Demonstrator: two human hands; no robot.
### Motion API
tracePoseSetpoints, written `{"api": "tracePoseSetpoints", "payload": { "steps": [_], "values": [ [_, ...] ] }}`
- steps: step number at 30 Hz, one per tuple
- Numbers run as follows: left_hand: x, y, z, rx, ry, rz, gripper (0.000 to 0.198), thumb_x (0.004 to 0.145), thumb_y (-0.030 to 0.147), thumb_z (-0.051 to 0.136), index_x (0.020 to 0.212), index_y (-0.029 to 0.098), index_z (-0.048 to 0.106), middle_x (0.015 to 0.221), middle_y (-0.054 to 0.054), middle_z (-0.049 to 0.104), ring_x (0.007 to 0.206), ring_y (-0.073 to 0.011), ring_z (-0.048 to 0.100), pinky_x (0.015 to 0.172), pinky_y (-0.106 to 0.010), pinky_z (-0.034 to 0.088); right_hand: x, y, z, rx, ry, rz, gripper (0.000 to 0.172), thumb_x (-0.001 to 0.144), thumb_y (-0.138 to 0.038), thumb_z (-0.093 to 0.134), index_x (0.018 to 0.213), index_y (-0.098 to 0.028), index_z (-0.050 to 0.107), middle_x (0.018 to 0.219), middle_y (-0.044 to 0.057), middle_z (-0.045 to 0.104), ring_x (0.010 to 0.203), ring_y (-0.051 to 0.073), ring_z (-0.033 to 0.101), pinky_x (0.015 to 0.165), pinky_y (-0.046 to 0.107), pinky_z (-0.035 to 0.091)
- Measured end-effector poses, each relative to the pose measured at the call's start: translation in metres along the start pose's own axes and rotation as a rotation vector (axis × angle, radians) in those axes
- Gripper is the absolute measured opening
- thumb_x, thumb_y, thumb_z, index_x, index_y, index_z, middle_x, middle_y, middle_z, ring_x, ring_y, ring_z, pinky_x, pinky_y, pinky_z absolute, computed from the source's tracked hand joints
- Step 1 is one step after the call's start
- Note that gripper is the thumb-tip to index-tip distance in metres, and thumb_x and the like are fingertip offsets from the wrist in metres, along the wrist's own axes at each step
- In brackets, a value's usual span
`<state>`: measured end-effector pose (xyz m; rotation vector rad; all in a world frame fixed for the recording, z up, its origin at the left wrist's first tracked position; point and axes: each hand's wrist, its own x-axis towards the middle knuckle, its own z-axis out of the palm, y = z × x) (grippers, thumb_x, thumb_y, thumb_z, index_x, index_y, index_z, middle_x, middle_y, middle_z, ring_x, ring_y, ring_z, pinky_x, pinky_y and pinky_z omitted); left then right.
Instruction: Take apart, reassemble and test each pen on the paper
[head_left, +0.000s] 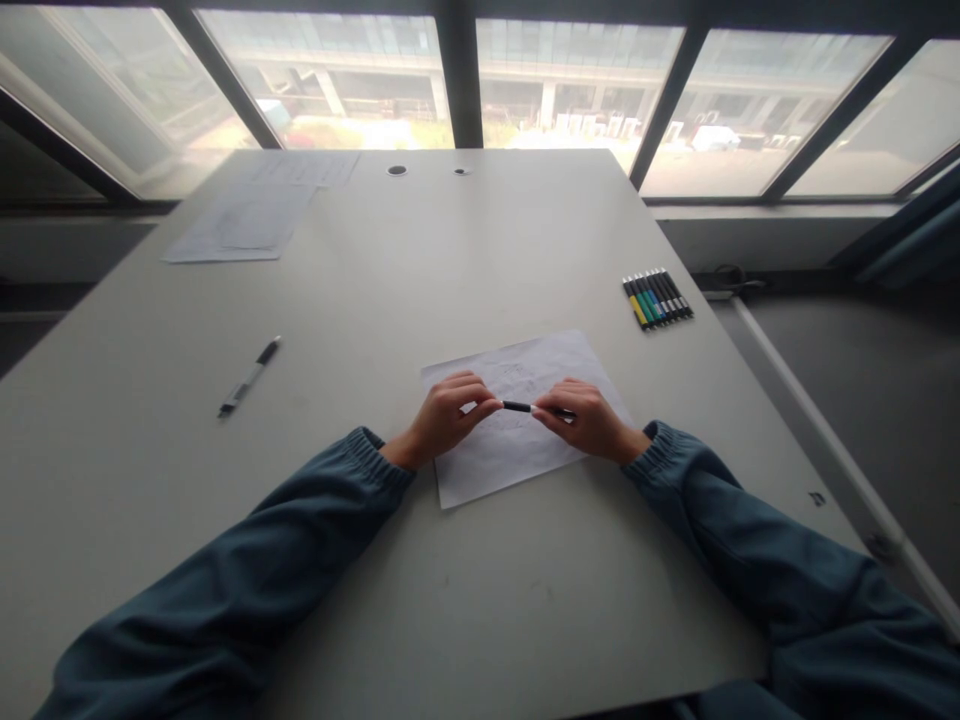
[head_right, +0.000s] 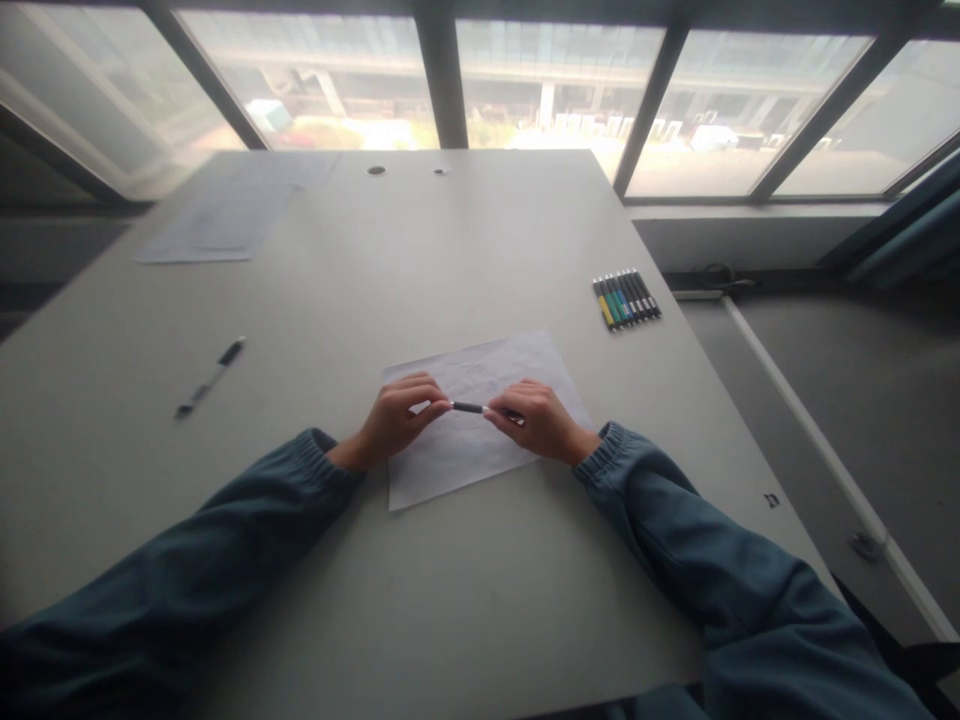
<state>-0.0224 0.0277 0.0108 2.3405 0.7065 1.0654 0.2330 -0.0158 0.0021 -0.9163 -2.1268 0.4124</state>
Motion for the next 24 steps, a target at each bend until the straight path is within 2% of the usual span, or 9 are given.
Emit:
{"api": "tracePoseSetpoints", "payload": {
  "steps": [6,15,18,21,24],
  "values": [
    [0.0005,0.0004,0.0011,-0.017,0.044,0.041,0.014,0.089,0.031,0.073,0.087,0.017,0.071,0.08,-0.006,0.071,0.075,-0.0155,0.064,0.071,-0.028,0.052,0.0001,0.0,-0.0008,0.0,0.013,-0.008,0.016,0.097,-0.028,0.061,0.085,-0.019,0.067,0.071,0.003,0.069,0.064,0.015,0.059,0.07,0.031,0.045],
    [0.0022,0.0036,0.0,-0.054,0.061,0.09,0.01,0.088,0.022,0.074,0.097,0.018,0.074,0.087,-0.007,0.073,0.08,-0.0157,0.068,0.074,-0.029,0.056,-0.0005,0.0006,-0.0002,0.006,0.007,0.004,0.017,0.098,-0.029,0.061,0.086,-0.02,0.068,0.072,0.003,0.069,0.064,0.015,0.059,0.07,0.031,0.046],
    [0.0017,0.0039,-0.0001,-0.061,0.065,0.081,0.012,0.089,0.024,0.073,0.099,0.018,0.074,0.089,-0.008,0.073,0.08,-0.0156,0.068,0.074,-0.028,0.056,-0.0002,0.0003,-0.0004,0.003,0.014,0.005,0.016,0.097,-0.029,0.061,0.085,-0.02,0.068,0.072,0.003,0.069,0.064,0.015,0.059,0.07,0.031,0.046],
    [0.0004,0.0025,0.0002,-0.045,0.067,0.037,0.024,0.086,0.032,0.077,0.103,0.017,0.072,0.088,-0.007,0.072,0.078,-0.0154,0.067,0.072,-0.028,0.054,0.0002,-0.0003,-0.0007,-0.005,0.019,-0.005,0.016,0.097,-0.028,0.062,0.085,-0.02,0.067,0.071,0.002,0.069,0.064,0.015,0.06,0.07,0.032,0.046],
    [-0.0004,0.0011,0.0001,-0.024,0.004,-0.02,0.022,0.091,0.038,0.071,0.093,0.017,0.072,0.08,-0.005,0.069,0.073,-0.015,0.064,0.068,-0.027,0.051,0.0008,-0.0006,-0.0008,-0.013,0.012,-0.016,0.015,0.096,-0.029,0.062,0.086,-0.02,0.068,0.071,0.003,0.07,0.065,0.016,0.061,0.071,0.032,0.046]
  ]
}}
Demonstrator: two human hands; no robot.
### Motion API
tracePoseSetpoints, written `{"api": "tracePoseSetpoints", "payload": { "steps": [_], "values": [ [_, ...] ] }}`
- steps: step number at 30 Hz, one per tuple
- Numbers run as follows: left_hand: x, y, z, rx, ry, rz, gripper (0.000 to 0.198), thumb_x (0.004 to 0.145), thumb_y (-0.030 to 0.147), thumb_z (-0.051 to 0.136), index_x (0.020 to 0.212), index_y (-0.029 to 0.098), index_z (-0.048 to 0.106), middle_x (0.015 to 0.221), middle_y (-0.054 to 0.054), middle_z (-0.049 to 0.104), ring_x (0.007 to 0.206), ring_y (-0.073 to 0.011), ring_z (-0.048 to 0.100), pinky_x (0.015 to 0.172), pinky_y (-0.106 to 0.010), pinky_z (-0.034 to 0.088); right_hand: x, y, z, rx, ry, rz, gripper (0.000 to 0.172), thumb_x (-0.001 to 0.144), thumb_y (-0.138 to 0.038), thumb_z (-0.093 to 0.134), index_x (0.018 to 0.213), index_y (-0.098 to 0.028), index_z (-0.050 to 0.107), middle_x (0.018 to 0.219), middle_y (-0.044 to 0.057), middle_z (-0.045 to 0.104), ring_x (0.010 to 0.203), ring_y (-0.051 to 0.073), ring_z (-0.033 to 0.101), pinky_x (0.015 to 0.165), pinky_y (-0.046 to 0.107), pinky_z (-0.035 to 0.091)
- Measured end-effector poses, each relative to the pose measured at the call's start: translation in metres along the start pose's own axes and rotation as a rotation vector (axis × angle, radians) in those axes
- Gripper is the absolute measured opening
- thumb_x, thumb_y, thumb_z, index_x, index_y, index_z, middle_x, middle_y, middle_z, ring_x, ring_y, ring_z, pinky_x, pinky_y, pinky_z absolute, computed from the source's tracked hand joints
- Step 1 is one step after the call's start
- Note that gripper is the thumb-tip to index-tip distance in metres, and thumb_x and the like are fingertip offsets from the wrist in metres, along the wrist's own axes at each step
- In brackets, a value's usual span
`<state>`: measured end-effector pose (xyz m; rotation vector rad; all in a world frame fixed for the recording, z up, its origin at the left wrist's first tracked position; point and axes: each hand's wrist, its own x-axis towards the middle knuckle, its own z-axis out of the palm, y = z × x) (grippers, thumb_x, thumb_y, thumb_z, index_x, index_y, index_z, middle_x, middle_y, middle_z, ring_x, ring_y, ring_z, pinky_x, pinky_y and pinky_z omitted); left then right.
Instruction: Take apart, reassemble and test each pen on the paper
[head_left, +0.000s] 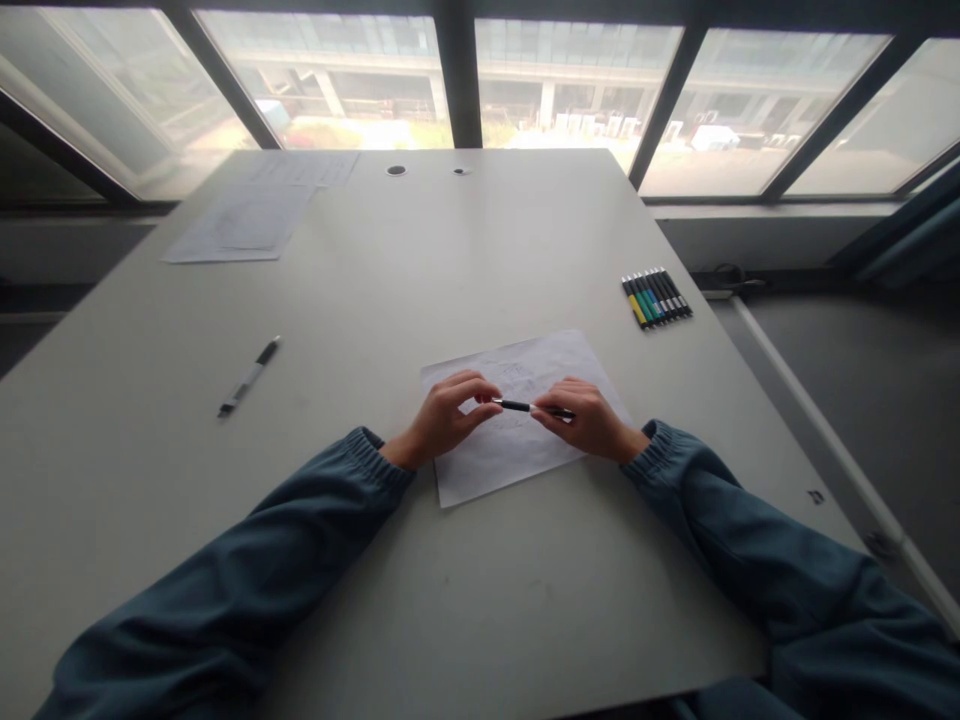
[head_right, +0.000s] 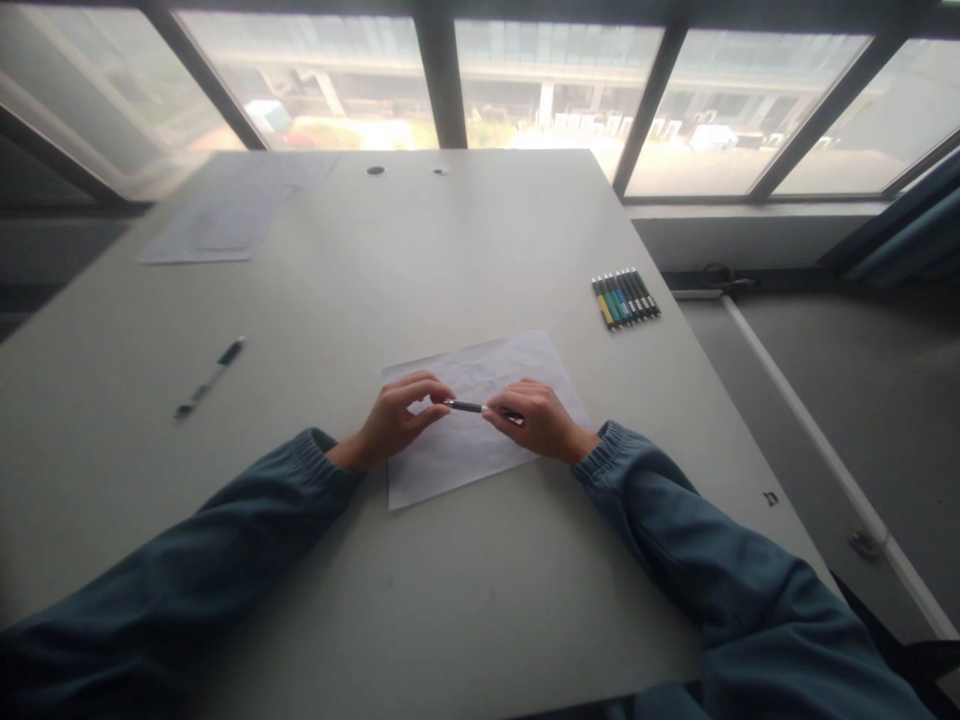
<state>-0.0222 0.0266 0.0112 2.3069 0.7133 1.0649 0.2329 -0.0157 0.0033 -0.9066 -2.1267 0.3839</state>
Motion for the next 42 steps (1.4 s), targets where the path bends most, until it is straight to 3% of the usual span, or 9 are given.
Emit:
{"api": "tracePoseSetpoints", "payload": {
  "steps": [4,17,21,26,29,33,36,38,42],
  "values": [
    [0.0,-0.001,0.0,0.012,-0.054,0.019,0.025,0.094,0.036,0.065,0.079,0.016,0.069,0.071,-0.004,0.066,0.068,-0.0147,0.06,0.065,-0.027,0.048,0.0,0.001,0.001,0.003,-0.01,-0.018,0.012,0.096,-0.029,0.063,0.089,-0.021,0.069,0.075,0.004,0.072,0.068,0.016,0.064,0.071,0.033,0.047],
    [0.001,0.001,-0.001,0.017,0.023,0.135,0.014,0.089,0.032,0.074,0.093,0.018,0.076,0.075,-0.006,0.073,0.069,-0.0155,0.063,0.066,-0.029,0.052,-0.001,0.001,0.001,0.02,0.0,0.042,0.018,0.096,-0.033,0.065,0.084,-0.02,0.07,0.071,0.003,0.071,0.064,0.016,0.062,0.069,0.031,0.047],
    [0.001,-0.002,0.001,0.059,0.068,0.118,0.013,0.087,0.031,0.075,0.092,0.019,0.075,0.078,-0.005,0.074,0.071,-0.0154,0.065,0.069,-0.029,0.053,-0.002,-0.003,-0.003,0.082,0.06,0.103,0.014,0.092,-0.034,0.069,0.094,-0.021,0.074,0.074,0.003,0.072,0.067,0.017,0.064,0.069,0.031,0.05],
    [0.001,-0.002,0.001,0.091,0.159,0.076,0.013,0.086,0.031,0.077,0.088,0.018,0.074,0.077,-0.005,0.074,0.07,-0.0152,0.065,0.069,-0.029,0.052,-0.002,-0.001,-0.006,0.599,0.11,0.384,0.026,0.09,-0.043,0.069,0.101,-0.019,0.074,0.081,0.006,0.074,0.069,0.017,0.065,0.066,0.031,0.053],
    [0.002,0.0,0.001,0.068,0.122,0.084,0.014,0.087,0.031,0.076,0.083,0.017,0.073,0.075,-0.005,0.072,0.07,-0.0154,0.064,0.069,-0.029,0.052,0.001,0.008,-0.002,0.89,0.207,0.522,0.033,0.089,-0.05,0.068,0.101,-0.019,0.071,0.072,0.003,0.067,0.065,0.017,0.061,0.063,0.032,0.052],
    [0.001,0.0,0.001,-0.035,-0.059,0.097,0.02,0.095,0.033,0.065,0.09,0.018,0.076,0.079,-0.007,0.074,0.075,-0.0177,0.066,0.072,-0.032,0.052,0.007,0.019,0.001,0.894,0.346,0.573,0.037,0.096,-0.06,0.051,0.09,-0.025,0.062,0.083,0.003,0.064,0.076,0.017,0.062,0.072,0.034,0.055],
    [0.0,-0.001,0.0,-0.052,-0.101,0.096,0.025,0.1,0.031,0.056,0.095,0.018,0.076,0.084,-0.009,0.075,0.079,-0.0186,0.066,0.075,-0.033,0.052,0.011,0.023,-0.004,0.904,0.357,0.572,0.041,0.098,-0.064,0.042,0.085,-0.026,0.054,0.088,0.003,0.064,0.087,0.02,0.063,0.082,0.039,0.056],
    [0.0,-0.001,0.0,-0.027,-0.116,0.094,0.022,0.1,0.029,0.056,0.097,0.018,0.075,0.086,-0.009,0.076,0.081,-0.0187,0.066,0.076,-0.033,0.052,0.012,0.024,-0.008,0.998,0.368,0.587,0.037,0.096,-0.059,0.047,0.081,-0.026,0.05,0.078,0.002,0.059,0.079,0.02,0.06,0.08,0.038,0.055],
    [-0.001,-0.002,0.0,0.017,-0.156,0.085,0.021,0.1,0.026,0.056,0.098,0.018,0.075,0.09,-0.009,0.076,0.084,-0.0187,0.067,0.077,-0.032,0.053,0.013,0.021,-0.018,1.42,0.468,0.708,0.031,0.097,-0.042,0.051,0.072,-0.024,0.045,0.062,-0.004,0.039,0.054,0.013,0.041,0.059,0.028,0.048]
  ]
}}
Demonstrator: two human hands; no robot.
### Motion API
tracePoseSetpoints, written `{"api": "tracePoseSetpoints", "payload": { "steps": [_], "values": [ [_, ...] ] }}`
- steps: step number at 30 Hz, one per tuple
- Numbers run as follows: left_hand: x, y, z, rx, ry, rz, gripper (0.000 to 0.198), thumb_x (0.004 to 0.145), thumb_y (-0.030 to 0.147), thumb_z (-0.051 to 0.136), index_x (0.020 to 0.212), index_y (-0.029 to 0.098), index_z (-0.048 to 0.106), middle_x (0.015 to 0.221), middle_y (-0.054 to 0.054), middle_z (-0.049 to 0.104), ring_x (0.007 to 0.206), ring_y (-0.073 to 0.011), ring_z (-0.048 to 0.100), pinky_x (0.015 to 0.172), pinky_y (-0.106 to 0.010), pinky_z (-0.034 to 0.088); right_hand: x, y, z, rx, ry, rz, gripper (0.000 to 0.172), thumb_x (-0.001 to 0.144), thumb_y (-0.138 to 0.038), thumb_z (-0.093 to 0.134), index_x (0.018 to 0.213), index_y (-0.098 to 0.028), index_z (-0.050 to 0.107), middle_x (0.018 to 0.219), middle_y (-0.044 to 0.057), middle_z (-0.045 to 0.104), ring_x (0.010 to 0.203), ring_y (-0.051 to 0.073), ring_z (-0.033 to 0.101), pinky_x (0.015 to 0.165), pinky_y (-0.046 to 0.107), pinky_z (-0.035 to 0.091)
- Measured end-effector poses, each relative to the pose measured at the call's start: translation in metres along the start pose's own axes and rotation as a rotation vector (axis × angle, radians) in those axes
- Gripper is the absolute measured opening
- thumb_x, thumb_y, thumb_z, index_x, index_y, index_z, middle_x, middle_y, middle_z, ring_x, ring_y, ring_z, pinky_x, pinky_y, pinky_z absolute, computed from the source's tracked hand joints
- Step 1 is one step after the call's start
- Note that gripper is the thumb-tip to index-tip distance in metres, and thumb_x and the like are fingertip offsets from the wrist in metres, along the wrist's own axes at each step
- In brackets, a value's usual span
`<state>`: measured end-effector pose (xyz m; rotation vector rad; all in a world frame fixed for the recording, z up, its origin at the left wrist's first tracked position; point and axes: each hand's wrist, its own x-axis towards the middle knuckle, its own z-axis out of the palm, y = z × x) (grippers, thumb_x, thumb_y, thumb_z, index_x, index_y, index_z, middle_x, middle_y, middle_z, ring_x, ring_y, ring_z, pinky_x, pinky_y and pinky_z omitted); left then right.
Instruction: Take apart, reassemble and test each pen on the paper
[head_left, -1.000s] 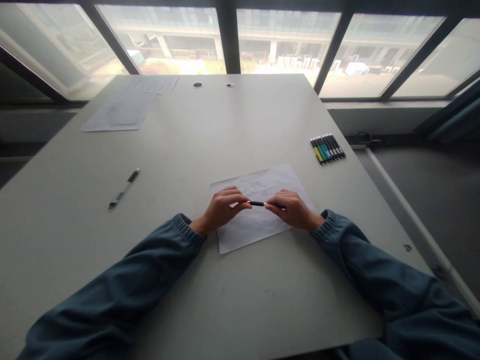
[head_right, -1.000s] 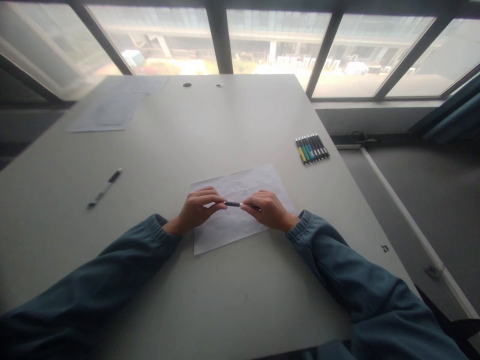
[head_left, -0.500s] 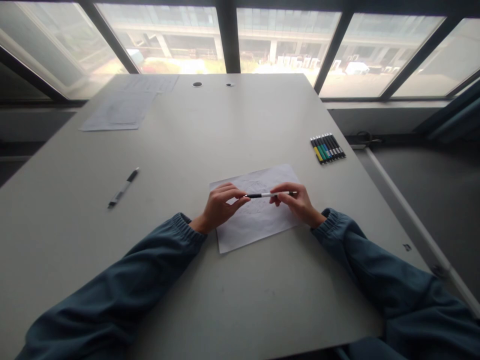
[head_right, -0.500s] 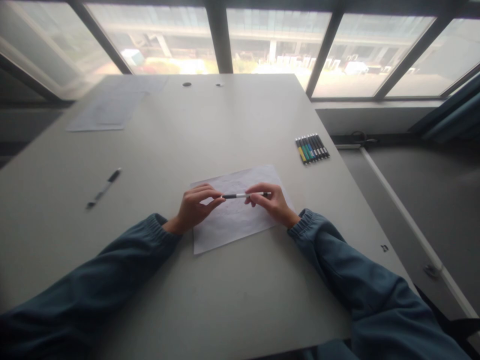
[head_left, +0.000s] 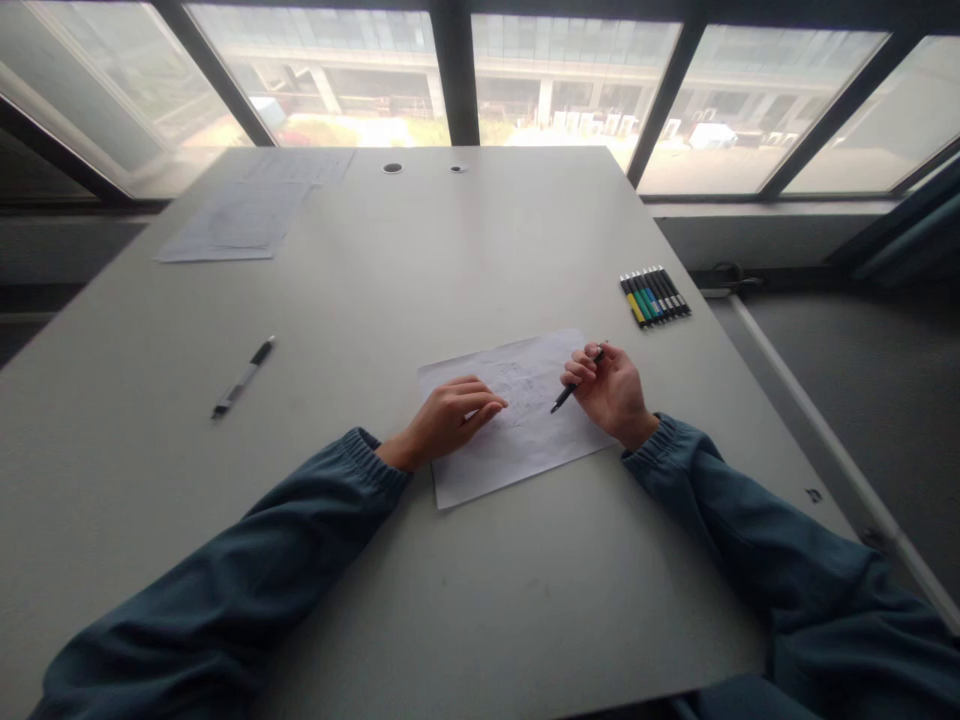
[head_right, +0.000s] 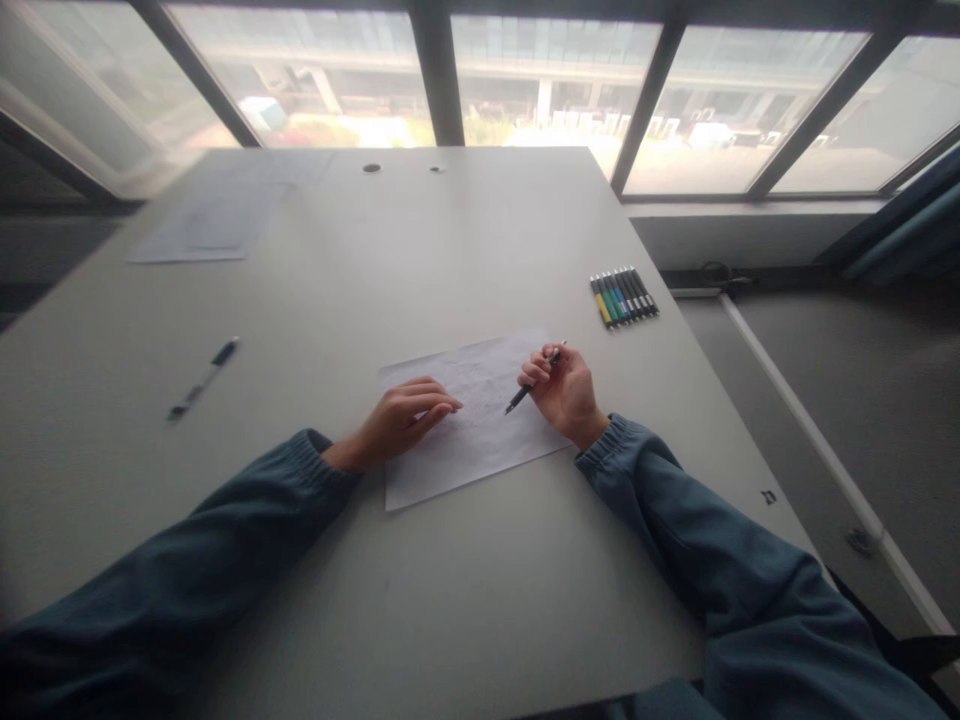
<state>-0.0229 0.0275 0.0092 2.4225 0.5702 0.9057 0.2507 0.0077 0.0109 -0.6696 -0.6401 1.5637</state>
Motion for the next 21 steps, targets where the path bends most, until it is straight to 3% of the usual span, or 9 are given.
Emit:
{"api": "tracePoseSetpoints", "payload": {
  "steps": [4,10,12,16,18,21],
  "values": [
    [-0.001,-0.001,0.0,0.028,-0.003,-0.015,0.021,0.1,0.026,0.055,0.102,0.018,0.074,0.093,-0.008,0.077,0.088,-0.0191,0.068,0.08,-0.033,0.055,-0.005,-0.006,0.002,0.291,0.055,0.122,0.042,0.099,-0.042,0.046,0.063,-0.022,0.037,0.056,-0.006,0.028,0.045,0.01,0.026,0.047,0.023,0.038],
    [-0.001,-0.004,0.001,0.133,-0.025,-0.039,0.02,0.1,0.027,0.056,0.111,0.02,0.072,0.11,-0.008,0.077,0.107,-0.0212,0.07,0.095,-0.038,0.056,-0.006,-0.009,0.003,0.292,0.046,0.144,0.043,0.095,-0.036,0.044,0.057,-0.021,0.032,0.05,-0.007,0.024,0.04,0.008,0.017,0.04,0.022,0.029],
    [-0.002,-0.006,0.002,0.195,-0.036,-0.052,0.022,0.099,0.027,0.057,0.116,0.021,0.07,0.119,-0.008,0.074,0.119,-0.0225,0.067,0.102,-0.041,0.054,-0.005,-0.009,0.003,0.267,0.043,0.133,0.042,0.095,-0.04,0.048,0.059,-0.021,0.037,0.052,-0.007,0.03,0.04,0.007,0.02,0.039,0.021,0.029],
    [-0.004,-0.011,0.003,0.312,-0.086,-0.075,0.031,0.1,0.029,0.054,0.128,0.023,0.066,0.137,-0.008,0.066,0.137,-0.0247,0.056,0.115,-0.048,0.045,-0.003,-0.007,0.0,0.152,0.068,0.145,0.034,0.093,-0.047,0.059,0.072,-0.019,0.056,0.067,-0.003,0.055,0.038,0.003,0.017,0.034,0.02,0.021],
    [-0.005,-0.012,0.002,0.347,-0.119,-0.095,0.036,0.101,0.032,0.052,0.135,0.023,0.062,0.144,-0.008,0.061,0.142,-0.025,0.05,0.119,-0.05,0.041,-0.001,-0.004,-0.001,0.108,0.093,0.135,0.035,0.092,-0.046,0.061,0.071,-0.019,0.058,0.076,0.0,0.064,0.038,0.003,0.024,0.035,0.02,0.025],
    [-0.005,-0.012,0.001,0.382,-0.172,-0.123,0.043,0.102,0.036,0.05,0.142,0.024,0.056,0.151,-0.008,0.055,0.147,-0.0261,0.043,0.122,-0.051,0.036,0.0,-0.002,-0.002,0.082,0.101,0.097,0.044,0.092,-0.055,0.056,0.067,-0.02,0.06,0.082,0.005,0.068,0.055,0.01,0.052,0.048,0.024,0.042]
  ]
}}
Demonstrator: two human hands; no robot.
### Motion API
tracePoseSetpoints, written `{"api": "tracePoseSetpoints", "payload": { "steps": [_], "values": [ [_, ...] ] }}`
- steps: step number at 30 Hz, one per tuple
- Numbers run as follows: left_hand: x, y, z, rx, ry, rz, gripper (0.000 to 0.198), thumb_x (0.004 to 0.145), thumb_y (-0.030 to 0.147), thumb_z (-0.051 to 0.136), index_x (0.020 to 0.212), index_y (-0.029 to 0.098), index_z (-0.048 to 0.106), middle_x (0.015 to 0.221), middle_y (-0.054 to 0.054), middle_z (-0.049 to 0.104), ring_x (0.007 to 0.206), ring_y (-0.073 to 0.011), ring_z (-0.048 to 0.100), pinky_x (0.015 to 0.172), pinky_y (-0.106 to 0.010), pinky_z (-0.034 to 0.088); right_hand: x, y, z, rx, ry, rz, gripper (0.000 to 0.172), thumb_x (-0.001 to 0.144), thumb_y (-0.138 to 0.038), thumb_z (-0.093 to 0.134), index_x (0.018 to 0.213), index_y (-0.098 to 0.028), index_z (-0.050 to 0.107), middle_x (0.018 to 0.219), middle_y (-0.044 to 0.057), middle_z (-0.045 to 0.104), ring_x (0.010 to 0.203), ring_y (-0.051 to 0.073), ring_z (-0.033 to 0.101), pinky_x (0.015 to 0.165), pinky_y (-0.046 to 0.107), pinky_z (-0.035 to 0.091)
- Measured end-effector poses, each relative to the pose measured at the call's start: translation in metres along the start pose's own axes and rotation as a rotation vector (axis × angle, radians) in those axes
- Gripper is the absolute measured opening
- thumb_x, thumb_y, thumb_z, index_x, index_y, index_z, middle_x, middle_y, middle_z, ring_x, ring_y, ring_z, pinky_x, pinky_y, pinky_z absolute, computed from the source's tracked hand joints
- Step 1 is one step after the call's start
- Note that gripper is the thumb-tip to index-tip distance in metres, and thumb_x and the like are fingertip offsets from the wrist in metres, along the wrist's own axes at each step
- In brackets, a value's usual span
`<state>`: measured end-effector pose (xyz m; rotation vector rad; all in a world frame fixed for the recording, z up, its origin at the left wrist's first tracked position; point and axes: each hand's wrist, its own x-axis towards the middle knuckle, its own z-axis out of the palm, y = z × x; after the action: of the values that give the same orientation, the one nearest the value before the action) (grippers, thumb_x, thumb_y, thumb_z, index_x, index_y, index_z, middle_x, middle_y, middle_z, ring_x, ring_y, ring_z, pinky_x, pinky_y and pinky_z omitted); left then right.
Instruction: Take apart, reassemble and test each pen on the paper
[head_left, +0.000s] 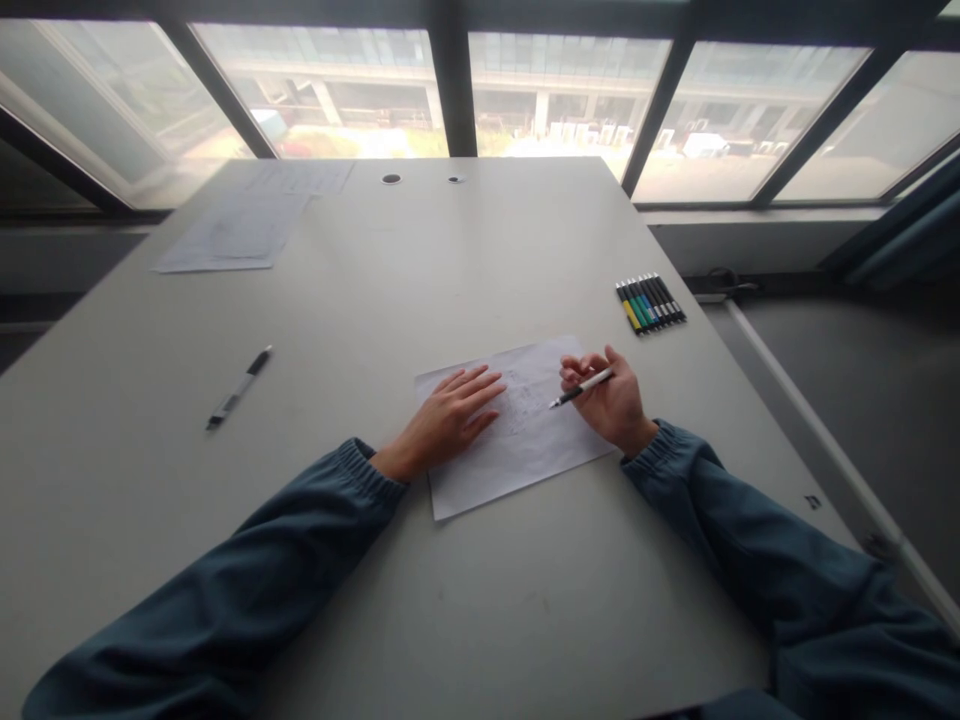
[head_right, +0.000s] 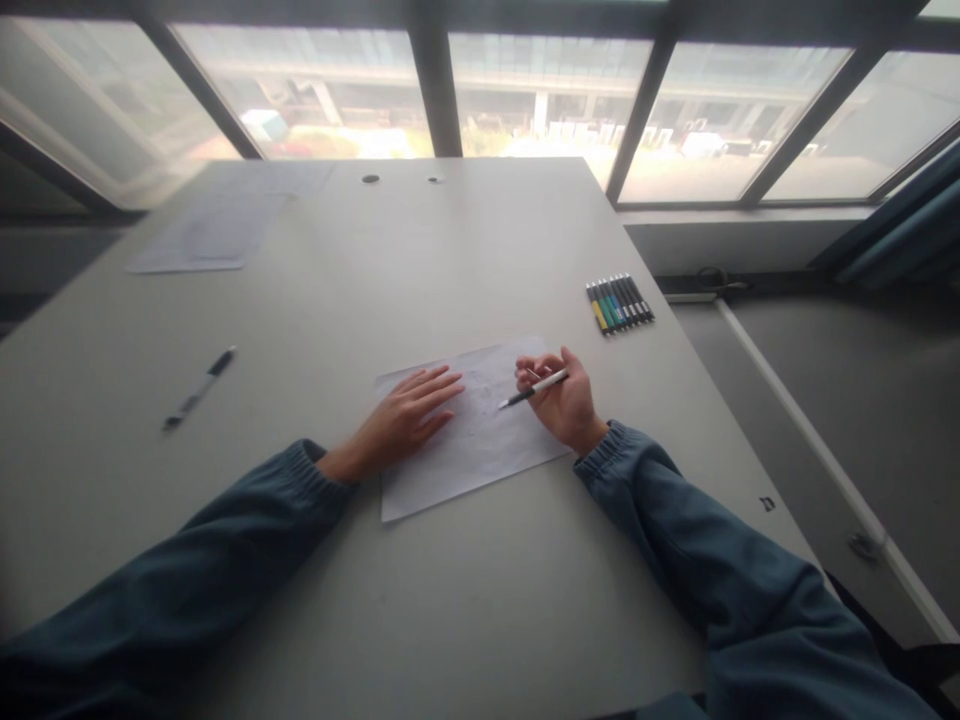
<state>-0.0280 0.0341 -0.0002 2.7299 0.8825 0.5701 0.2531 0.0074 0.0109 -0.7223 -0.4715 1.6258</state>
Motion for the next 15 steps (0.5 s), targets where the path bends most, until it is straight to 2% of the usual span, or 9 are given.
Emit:
{"api": "tracePoseSetpoints", "payload": {
  "steps": [2,4,6,9,11,13,15],
  "values": [
    [0.0,0.0,-0.002,0.021,-0.035,-0.011,0.046,0.102,0.04,0.049,0.146,0.024,0.052,0.154,-0.008,0.05,0.149,-0.0274,0.039,0.123,-0.052,0.034,0.0,0.001,0.0,-0.036,0.0,-0.023,0.05,0.092,-0.066,0.051,0.074,-0.021,0.065,0.072,0.004,0.065,0.058,0.014,0.054,0.049,0.026,0.043],
    [0.0,0.001,-0.003,0.047,-0.067,-0.022,0.051,0.102,0.044,0.048,0.149,0.025,0.049,0.158,-0.008,0.046,0.151,-0.0289,0.036,0.124,-0.054,0.032,0.0,0.001,0.001,-0.105,0.038,-0.066,0.059,0.09,-0.075,0.047,0.083,-0.021,0.069,0.06,0.001,0.057,0.049,0.012,0.046,0.044,0.025,0.035],
    [-0.001,0.001,-0.003,0.078,-0.094,-0.033,0.055,0.101,0.049,0.048,0.15,0.024,0.048,0.16,-0.009,0.042,0.153,-0.0308,0.032,0.125,-0.056,0.028,0.0,0.002,0.001,-0.184,0.079,-0.127,0.063,0.086,-0.08,0.049,0.09,-0.02,0.07,0.062,0.002,0.059,0.047,0.011,0.046,0.041,0.025,0.03],
    [-0.001,0.002,-0.002,0.109,-0.128,-0.041,0.061,0.099,0.055,0.049,0.152,0.023,0.046,0.162,-0.01,0.038,0.154,-0.0328,0.028,0.126,-0.058,0.023,0.0,0.005,0.002,-0.318,0.099,-0.239,0.047,0.079,-0.065,0.073,0.093,-0.021,0.068,0.072,0.001,0.064,0.054,0.011,0.053,0.043,0.022,0.032],
    [-0.002,0.002,-0.001,0.115,-0.149,-0.043,0.064,0.098,0.057,0.05,0.153,0.024,0.044,0.163,-0.009,0.036,0.154,-0.0335,0.026,0.126,-0.058,0.023,0.0,0.007,0.002,-0.455,0.135,-0.324,0.035,0.074,-0.048,0.083,0.086,-0.021,0.064,0.061,-0.004,0.058,0.049,0.009,0.049,0.042,0.021,0.03],
    [-0.003,0.003,0.0,0.12,-0.171,-0.042,0.066,0.097,0.059,0.051,0.155,0.027,0.041,0.165,-0.008,0.033,0.155,-0.0346,0.025,0.125,-0.059,0.023,-0.001,0.01,0.003,-0.606,0.153,-0.383,0.028,0.077,-0.042,0.081,0.081,-0.021,0.062,0.052,-0.007,0.052,0.043,0.008,0.045,0.04,0.021,0.029],
    [-0.004,0.005,0.0,0.122,-0.191,-0.039,0.066,0.096,0.059,0.052,0.155,0.032,0.04,0.166,-0.007,0.031,0.155,-0.0359,0.024,0.125,-0.06,0.023,-0.003,0.011,0.004,-0.719,0.099,-0.397,0.024,0.085,-0.044,0.072,0.087,-0.02,0.066,0.056,-0.004,0.059,0.045,0.01,0.051,0.04,0.022,0.033]
  ]
}}
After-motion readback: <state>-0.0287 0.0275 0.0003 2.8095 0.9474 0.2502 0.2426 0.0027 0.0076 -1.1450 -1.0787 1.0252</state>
